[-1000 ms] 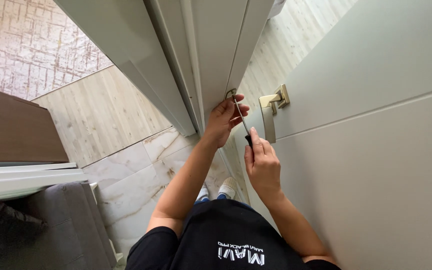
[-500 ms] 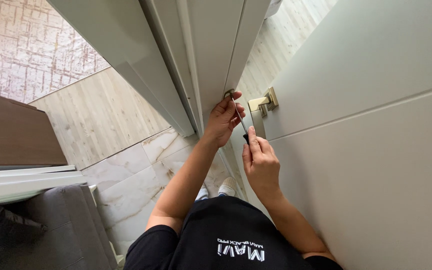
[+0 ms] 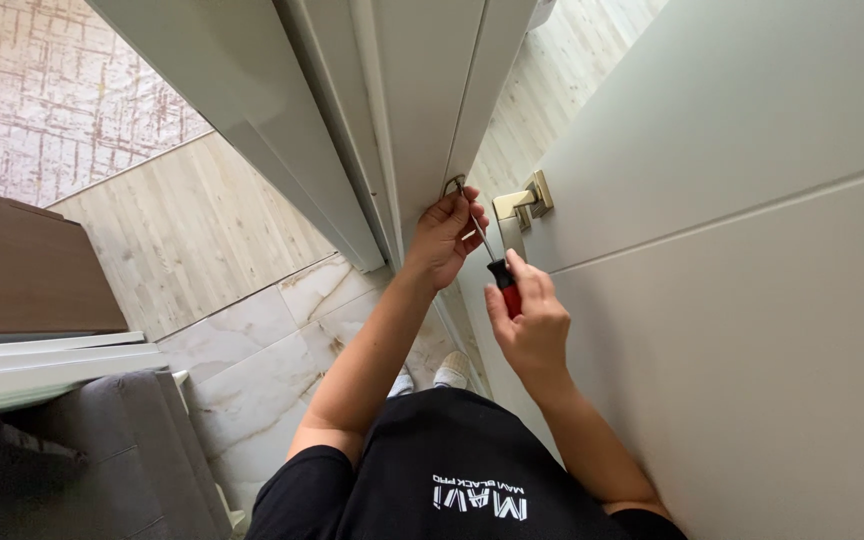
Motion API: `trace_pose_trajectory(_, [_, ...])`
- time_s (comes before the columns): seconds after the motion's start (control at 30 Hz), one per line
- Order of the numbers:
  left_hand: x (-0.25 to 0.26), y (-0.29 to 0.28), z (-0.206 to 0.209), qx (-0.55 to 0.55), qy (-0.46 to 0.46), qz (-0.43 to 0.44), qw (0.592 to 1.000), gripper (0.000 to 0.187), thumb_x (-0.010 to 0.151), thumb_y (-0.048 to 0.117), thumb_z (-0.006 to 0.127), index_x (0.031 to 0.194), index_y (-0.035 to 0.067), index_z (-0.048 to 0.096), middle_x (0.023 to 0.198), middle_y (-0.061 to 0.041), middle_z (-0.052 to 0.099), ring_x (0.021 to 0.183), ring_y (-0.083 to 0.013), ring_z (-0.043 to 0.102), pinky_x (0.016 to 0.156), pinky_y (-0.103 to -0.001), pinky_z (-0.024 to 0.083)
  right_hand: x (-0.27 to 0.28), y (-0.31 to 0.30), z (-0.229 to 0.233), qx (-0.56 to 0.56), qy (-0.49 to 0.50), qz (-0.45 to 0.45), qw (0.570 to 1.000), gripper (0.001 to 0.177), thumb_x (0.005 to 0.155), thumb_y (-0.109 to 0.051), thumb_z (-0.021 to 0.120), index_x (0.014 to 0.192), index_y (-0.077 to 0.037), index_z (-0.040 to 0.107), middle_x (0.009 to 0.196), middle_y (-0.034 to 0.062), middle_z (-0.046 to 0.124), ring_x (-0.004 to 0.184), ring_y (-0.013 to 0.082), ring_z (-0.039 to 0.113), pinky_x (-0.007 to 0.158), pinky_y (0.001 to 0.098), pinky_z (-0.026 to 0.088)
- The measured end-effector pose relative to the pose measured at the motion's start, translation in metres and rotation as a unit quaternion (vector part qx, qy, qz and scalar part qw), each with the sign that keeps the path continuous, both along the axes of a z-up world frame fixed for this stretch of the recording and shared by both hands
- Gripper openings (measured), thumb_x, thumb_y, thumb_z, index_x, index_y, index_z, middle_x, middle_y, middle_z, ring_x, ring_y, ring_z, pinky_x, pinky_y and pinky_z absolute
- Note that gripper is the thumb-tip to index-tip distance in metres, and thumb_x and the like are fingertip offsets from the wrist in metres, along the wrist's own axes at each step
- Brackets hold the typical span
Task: The person uses a red-handled screwdriver to tighten the screws on a door handle and door hinge, then moves to a white wardrobe and tightens the screws on its door handle and hinge, holding the door steady with the other hand.
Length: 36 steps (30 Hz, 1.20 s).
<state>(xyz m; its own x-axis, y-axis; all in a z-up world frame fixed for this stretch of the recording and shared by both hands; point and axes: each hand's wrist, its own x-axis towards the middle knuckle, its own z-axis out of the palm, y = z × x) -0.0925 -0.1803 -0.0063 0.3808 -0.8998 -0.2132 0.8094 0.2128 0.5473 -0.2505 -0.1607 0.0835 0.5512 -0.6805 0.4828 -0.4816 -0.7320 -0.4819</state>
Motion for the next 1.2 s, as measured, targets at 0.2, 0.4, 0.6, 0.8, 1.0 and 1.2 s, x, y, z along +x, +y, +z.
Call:
trace_pose_trajectory(0.2, [-0.001,-0.014,-0.020,0.026,0.019,0.032,0.999,0.020,0.086,0.024,0.060,0.102,0.012,0.061,0.079,-0.005,0.066,0.074,-0.0191,0.067,0.067,-0.032,0.057,-0.006,-0.001,0.005,-0.130,0.074,-0.047,0.988,0.044,0.076,-0.016,0.063,0.119,-0.015,0.057,0.101,0.0043,0.054,0.082,0.0185,0.061,0.067,0.0309,0.051])
trace_pose_trajectory(0.4, [0.000,-0.010,-0.012,0.050,0.043,0.026,0.997,0.019,0.087,0.022,0.059,0.103,0.013,0.061,0.081,-0.004,0.067,0.075,-0.0174,0.067,0.068,-0.030,0.056,0.001,-0.006,-0.006,-0.189,0.029,-0.045,0.980,0.035,0.078,-0.021,0.065,0.112,-0.016,0.064,0.084,0.0023,0.059,0.070,0.0176,0.061,0.059,0.0287,0.050])
trace_pose_trajectory(0.6, [-0.008,0.000,0.013,0.037,0.044,0.009,0.998,0.023,0.087,0.024,0.057,0.108,0.013,0.059,0.088,-0.006,0.068,0.079,-0.0170,0.067,0.070,-0.029,0.056,0.003,0.000,0.014,0.084,-0.104,-0.035,0.990,0.034,0.076,-0.019,0.067,0.110,-0.017,0.066,0.080,0.0082,0.065,0.074,0.0266,0.064,0.061,0.0335,0.050])
trace_pose_trajectory(0.8, [-0.017,0.006,0.014,-0.054,0.086,-0.057,0.993,0.029,0.090,0.023,0.052,0.116,0.012,0.055,0.100,-0.009,0.065,0.089,-0.0187,0.065,0.077,-0.033,0.055,0.004,-0.001,0.023,0.144,-0.117,-0.034,0.982,0.031,0.075,-0.015,0.068,0.107,-0.012,0.066,0.081,0.0178,0.065,0.076,0.0372,0.062,0.061,0.0397,0.049])
trace_pose_trajectory(1.0, [-0.018,-0.003,-0.013,-0.054,0.110,-0.022,0.992,0.016,0.088,0.024,0.055,0.100,0.014,0.059,0.081,-0.005,0.064,0.075,-0.0209,0.067,0.071,-0.038,0.057,-0.002,-0.008,0.016,0.046,-0.082,-0.048,0.994,0.035,0.073,-0.022,0.072,0.107,-0.016,0.066,0.085,0.0084,0.065,0.076,0.0264,0.063,0.063,0.0334,0.050])
trace_pose_trajectory(1.2, [-0.015,-0.004,-0.006,-0.031,0.092,-0.013,0.995,0.012,0.088,0.024,0.054,0.094,0.014,0.059,0.073,-0.002,0.058,0.069,-0.0165,0.065,0.066,-0.035,0.058,-0.003,-0.010,0.005,-0.082,0.019,-0.012,0.996,0.040,0.073,-0.017,0.068,0.112,-0.013,0.061,0.088,0.0035,0.060,0.075,0.0204,0.062,0.059,0.0324,0.050])
